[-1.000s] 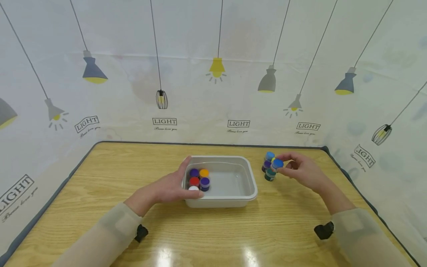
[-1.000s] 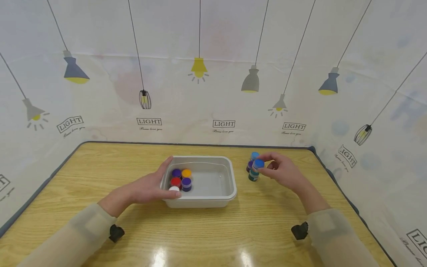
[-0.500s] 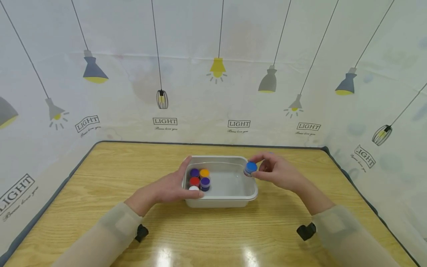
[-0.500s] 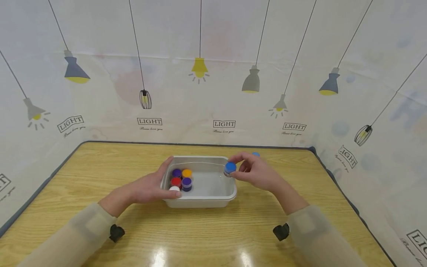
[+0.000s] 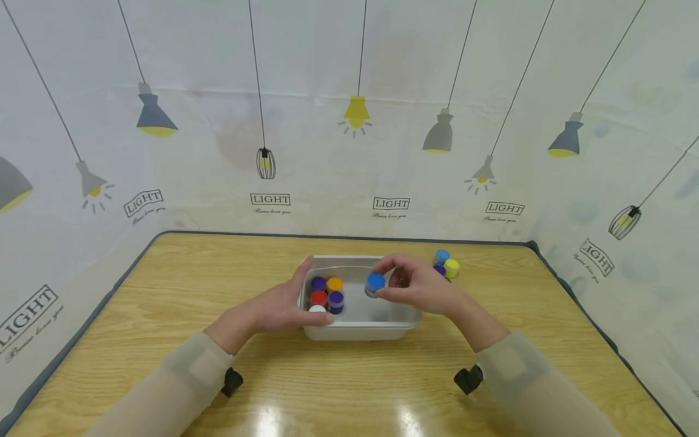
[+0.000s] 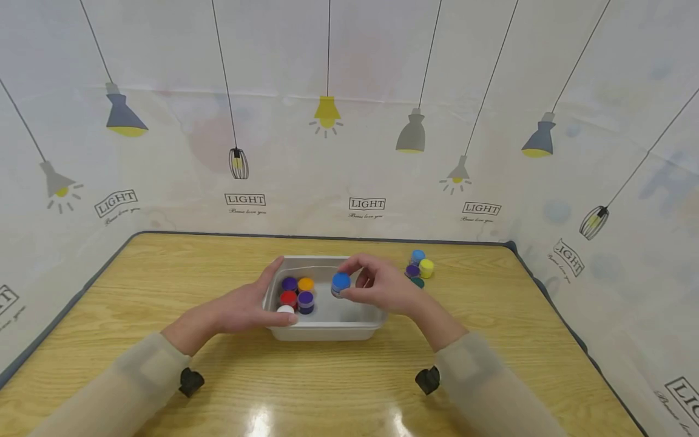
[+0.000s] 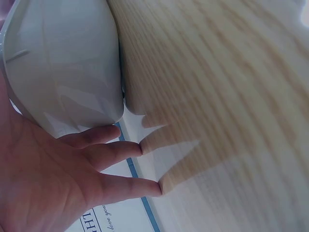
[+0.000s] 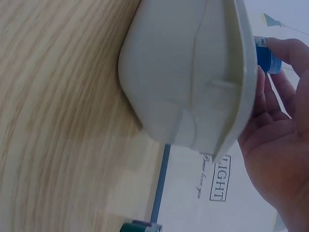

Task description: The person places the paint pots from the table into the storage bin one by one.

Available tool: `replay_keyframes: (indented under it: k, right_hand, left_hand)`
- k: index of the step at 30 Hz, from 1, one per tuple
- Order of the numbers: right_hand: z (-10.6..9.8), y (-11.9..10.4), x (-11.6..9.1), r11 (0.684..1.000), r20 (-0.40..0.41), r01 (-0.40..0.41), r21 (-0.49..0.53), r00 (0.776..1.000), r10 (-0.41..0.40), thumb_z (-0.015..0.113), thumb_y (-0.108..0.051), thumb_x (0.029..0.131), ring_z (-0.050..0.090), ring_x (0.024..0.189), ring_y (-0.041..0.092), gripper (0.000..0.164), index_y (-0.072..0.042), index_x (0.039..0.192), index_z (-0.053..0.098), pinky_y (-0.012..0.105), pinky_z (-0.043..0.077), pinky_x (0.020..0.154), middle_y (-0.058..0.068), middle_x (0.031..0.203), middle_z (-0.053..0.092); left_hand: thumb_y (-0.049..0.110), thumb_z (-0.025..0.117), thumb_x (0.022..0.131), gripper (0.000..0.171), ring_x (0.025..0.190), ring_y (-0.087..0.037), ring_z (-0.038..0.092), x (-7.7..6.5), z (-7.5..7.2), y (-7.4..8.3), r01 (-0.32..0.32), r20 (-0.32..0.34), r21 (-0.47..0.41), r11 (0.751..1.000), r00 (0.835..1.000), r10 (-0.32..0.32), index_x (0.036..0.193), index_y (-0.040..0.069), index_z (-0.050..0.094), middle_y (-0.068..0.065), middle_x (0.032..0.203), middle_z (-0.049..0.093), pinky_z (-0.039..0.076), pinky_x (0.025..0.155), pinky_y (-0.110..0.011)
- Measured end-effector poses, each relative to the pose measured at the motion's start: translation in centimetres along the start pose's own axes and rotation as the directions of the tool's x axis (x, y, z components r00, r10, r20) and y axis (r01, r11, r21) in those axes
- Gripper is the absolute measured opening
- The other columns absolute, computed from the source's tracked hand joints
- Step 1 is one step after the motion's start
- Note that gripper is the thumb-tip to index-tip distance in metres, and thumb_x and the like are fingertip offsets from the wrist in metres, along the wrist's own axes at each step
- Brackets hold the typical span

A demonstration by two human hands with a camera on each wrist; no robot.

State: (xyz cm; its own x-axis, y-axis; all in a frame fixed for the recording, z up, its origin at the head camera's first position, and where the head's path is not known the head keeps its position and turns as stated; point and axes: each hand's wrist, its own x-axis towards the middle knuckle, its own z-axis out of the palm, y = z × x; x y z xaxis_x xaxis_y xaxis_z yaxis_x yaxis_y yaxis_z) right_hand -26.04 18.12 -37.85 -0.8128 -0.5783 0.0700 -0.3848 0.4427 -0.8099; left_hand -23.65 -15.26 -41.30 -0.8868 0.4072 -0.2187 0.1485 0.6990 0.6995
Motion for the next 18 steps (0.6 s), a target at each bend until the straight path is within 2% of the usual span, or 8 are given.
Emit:
replay_keyframes:
  k: [10, 18]
  right_hand:
    - [2.3, -0.5, 2.1, 1.0, 0.028, 0.008, -0.024, 1.0, -0.007, 0.084, -0.023, 0.099, 0.065, 0.094, 0.024, 0.032, -0.016, 0.128, 0.072, 0.028, 0.059, 0.08, 0.009, 0.112, 0.072]
    - [3.8, -0.3, 3.5, 1.0, 0.089, -0.029, 0.012, 0.996, 0.028, 0.083, -0.023, 0.1, 0.068, 0.098, 0.024, 0.029, -0.022, 0.127, 0.073, 0.034, 0.061, 0.086, 0.002, 0.116, 0.074]
  left_hand:
    - [0.074, 0.079, 0.088, 0.135, 0.15, -0.042, 0.053, 0.0, -0.1, 0.0, -0.008, -0.001, -0.006, 1.0, 1.0, 0.008, 0.177, 0.026, -0.011, -0.024, 0.174, 0.039, 0.039, 0.126, -0.068]
    - [0.077, 0.078, 0.087, 0.136, 0.151, -0.042, 0.052, 0.0, 0.0, -0.1, -0.009, 0.007, 0.001, 1.0, 1.0, 0.009, 0.177, 0.026, -0.012, -0.024, 0.174, 0.038, 0.04, 0.125, -0.067]
